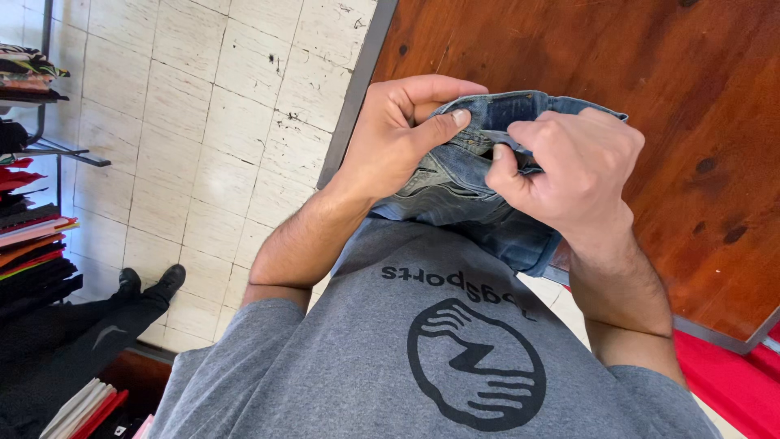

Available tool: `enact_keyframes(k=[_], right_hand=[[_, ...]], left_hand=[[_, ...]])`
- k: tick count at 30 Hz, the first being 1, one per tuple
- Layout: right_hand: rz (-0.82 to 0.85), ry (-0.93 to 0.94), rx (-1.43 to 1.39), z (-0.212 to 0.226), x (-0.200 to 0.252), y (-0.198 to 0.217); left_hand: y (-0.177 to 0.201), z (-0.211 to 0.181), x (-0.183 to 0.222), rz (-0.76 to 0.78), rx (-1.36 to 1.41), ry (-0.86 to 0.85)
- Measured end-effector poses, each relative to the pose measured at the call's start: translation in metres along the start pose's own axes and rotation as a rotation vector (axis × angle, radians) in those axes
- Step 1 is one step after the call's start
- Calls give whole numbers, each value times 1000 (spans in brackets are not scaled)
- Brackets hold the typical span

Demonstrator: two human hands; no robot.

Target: The person uses small shears to remove loose threads from a pair of denim jeans on a wooden table, then removes a security tag and folds the jeans.

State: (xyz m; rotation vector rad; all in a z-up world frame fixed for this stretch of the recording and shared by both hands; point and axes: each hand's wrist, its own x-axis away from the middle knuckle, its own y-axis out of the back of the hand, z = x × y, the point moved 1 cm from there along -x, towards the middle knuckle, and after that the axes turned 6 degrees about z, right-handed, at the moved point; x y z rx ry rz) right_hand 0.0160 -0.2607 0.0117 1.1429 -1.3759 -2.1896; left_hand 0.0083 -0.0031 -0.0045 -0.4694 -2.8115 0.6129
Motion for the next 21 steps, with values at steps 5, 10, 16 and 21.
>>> enact_keyframes(k=[5, 10, 16, 21], right_hand=[[10, -8, 27, 3, -2, 1], [-15, -5, 18, 3, 0, 1], [51, 5, 62, 8, -2, 0], [20, -14, 56, 9, -3, 3]], left_hand=[[0, -2, 0, 2, 10, 14], [0, -1, 0, 7, 42, 9], [1, 3, -1, 8, 42, 0], [2, 1, 0, 19, 23, -26]])
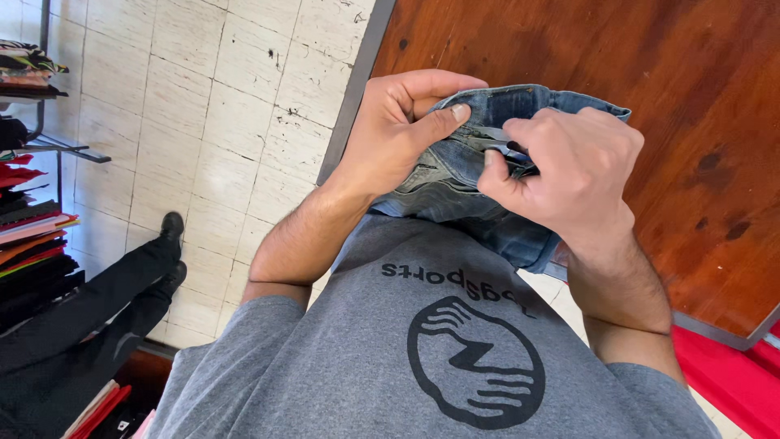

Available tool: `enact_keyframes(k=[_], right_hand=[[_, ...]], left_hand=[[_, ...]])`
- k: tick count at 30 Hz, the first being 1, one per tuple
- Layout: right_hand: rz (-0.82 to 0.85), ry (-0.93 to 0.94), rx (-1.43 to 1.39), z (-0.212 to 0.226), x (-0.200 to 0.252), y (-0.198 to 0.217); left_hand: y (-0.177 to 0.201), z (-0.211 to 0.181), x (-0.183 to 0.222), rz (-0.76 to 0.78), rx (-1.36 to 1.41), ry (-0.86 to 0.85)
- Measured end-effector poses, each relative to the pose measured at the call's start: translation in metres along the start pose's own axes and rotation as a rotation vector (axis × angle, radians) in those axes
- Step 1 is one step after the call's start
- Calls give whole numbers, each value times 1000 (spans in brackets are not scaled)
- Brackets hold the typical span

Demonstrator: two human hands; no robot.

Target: The person uses small shears to remove loose threads from a pair of denim jeans on a wooden table, then removes a security tag and folds the jeans.

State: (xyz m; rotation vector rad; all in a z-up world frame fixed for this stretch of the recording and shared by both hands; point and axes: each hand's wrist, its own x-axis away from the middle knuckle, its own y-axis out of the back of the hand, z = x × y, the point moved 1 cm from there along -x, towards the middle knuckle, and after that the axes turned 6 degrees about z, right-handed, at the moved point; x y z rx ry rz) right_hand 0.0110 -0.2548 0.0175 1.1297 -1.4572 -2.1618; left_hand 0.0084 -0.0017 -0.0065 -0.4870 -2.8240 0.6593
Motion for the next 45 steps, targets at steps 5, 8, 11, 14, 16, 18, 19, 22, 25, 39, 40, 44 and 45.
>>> enact_keyframes(k=[5, 8, 11, 14, 16, 18, 19, 22, 25, 39, 40, 44, 45], right_hand=[[5, -3, 8, 0, 1, 1], [-80, -83, -79, -5, 13, 2], [-144, -317, -333, -9, 23, 6], [-126, -507, -648, -19, 13, 6], [-104, -530, -765, -30, 2, 5], [300, -637, -931, -42, -4, -1], [296, -646, -932, -49, 8, -11], [419, -732, -1062, -56, 36, -28], [282, -763, -1020, -43, 36, -16], [-68, -313, -500, 20, 28, 20], [-67, -313, -498, 21, 26, 17], [-30, -257, -522, 25, 20, 11], [-24, -250, -519, 26, 18, 11]], left_hand=[[-2, -2, 1, -11, -15, 15], [1, -2, -1, -7, -43, 3], [9, -2, -2, 34, -72, 17], [15, -1, -2, 96, 13, 96], [20, 2, -5, 120, 89, 155], [29, 10, -11, 98, 226, 178], [32, 11, -15, 102, 226, 186], [36, 11, -22, -47, 193, 209], [31, 1, -23, -6, -195, 170], [7, 1, -14, 117, 47, 242], [6, -1, -13, 118, 48, 242], [1, -3, -12, 131, -17, 212], [2, -3, -11, 104, -63, 199]])
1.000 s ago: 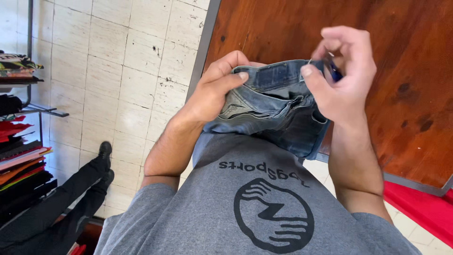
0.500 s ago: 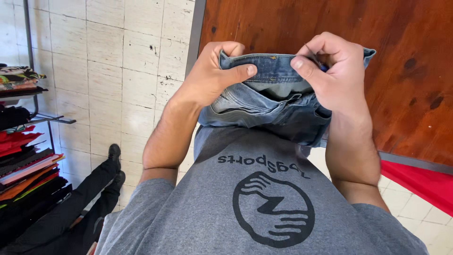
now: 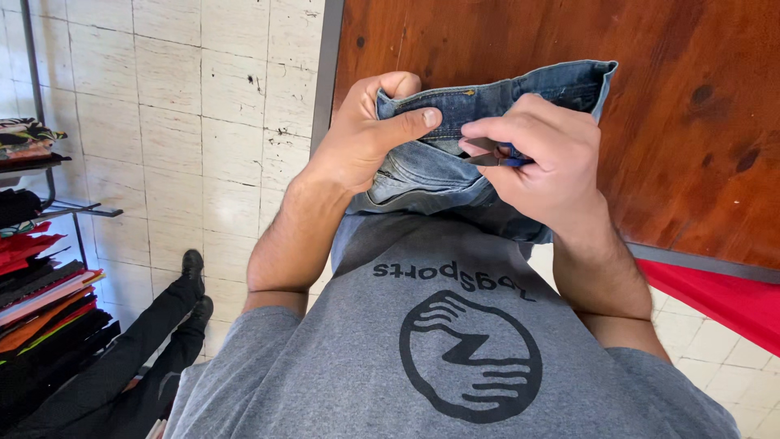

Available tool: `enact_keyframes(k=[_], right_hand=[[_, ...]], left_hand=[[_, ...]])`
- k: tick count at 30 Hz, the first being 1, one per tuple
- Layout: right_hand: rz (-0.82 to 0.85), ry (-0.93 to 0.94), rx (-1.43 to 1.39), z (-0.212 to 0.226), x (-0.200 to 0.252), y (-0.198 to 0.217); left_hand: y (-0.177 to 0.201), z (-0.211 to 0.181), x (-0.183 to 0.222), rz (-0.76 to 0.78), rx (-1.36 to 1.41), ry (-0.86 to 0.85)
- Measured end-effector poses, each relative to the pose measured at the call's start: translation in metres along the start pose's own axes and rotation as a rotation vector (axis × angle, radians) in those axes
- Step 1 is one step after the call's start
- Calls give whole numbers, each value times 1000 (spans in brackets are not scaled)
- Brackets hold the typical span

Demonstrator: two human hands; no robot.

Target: The person uses small shears to remove loose threads from a pair of denim jeans on a wooden table, then removes a security tag and folds the jeans.

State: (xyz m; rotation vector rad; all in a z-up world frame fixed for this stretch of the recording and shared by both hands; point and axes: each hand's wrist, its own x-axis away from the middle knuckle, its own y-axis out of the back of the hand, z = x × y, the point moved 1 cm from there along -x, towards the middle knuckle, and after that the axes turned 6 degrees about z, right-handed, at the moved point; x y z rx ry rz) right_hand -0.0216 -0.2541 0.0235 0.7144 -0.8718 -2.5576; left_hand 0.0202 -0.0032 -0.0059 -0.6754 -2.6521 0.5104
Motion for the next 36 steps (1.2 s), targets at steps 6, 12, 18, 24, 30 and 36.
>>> enact_keyframes(k=[6, 12, 18, 24, 30, 36], right_hand=[[95, -253, -38, -6, 12, 6], [-47, -339, -62, -19, 37, 14], [93, -178, 236, -10, 29, 9], [31, -49, 357, -9, 23, 4], [-98, 56, 286, -27, 35, -4], [-159, 80, 268, -22, 33, -5]], left_hand=[[-2, -4, 4, -1, 8, -4], [-3, 6, 3, -54, 105, -27], [-7, 4, 2, -59, 182, -18], [-4, 7, 4, -64, 181, 14], [-11, 12, 3, -175, 219, -88], [-12, 14, 4, -182, 220, -97]])
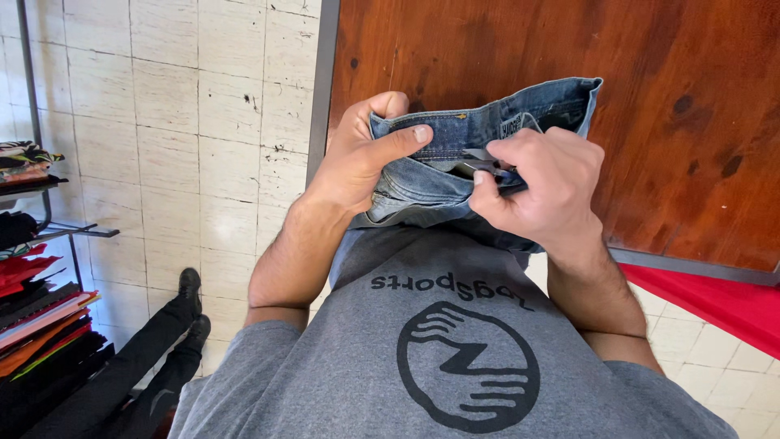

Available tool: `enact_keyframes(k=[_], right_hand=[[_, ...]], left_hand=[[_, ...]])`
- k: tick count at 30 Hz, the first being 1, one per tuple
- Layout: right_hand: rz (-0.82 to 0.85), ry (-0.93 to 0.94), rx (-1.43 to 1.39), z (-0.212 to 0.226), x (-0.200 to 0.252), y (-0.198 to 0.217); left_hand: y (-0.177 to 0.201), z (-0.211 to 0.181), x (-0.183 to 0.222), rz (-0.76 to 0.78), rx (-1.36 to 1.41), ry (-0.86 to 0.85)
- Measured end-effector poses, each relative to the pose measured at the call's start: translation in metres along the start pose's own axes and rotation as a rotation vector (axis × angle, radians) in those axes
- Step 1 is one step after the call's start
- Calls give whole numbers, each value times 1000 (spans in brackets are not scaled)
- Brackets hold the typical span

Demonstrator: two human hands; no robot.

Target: The person uses small shears to remove loose threads from a pair of denim jeans on a wooden table, then removes a security tag and folds the jeans.

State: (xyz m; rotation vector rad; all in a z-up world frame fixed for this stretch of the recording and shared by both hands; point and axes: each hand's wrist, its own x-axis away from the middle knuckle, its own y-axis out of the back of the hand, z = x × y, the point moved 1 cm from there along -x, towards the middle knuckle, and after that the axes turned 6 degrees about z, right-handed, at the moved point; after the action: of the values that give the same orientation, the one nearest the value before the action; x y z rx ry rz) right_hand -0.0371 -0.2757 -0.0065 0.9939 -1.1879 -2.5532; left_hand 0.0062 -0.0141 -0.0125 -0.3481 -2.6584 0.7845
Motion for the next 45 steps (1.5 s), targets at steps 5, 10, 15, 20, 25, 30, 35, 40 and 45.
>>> enact_keyframes(k=[5, 10, 15, 20, 25, 30, 35, 40, 45], right_hand=[[-5, -11, 41, 0, 4, 0], [-1, 11, 83, 7, -1, -1], [-46, 10, 90, 8, 1, 2], [-50, 17, 114, 6, 6, -6], [-28, 10, 75, 3, 4, -6], [-105, 0, 9, -4, -4, 2], [-79, 8, -12, -9, -9, -3], [-163, -45, -148, -3, -6, 5], [-166, -453, -217, -7, 7, 18]], left_hand=[[1, 0, 0, 12, -6, 0], [4, 2, -2, 18, -8, 0], [5, 3, -1, 15, 11, 2], [3, 3, -1, 11, 13, 1], [5, 4, 0, 47, 30, -23], [-5, -5, 4, 124, 60, -48], [1, 4, 4, 189, 59, -62], [-6, -19, 5, 234, 11, -113], [29, -32, -24, -290, -1014, -601]])
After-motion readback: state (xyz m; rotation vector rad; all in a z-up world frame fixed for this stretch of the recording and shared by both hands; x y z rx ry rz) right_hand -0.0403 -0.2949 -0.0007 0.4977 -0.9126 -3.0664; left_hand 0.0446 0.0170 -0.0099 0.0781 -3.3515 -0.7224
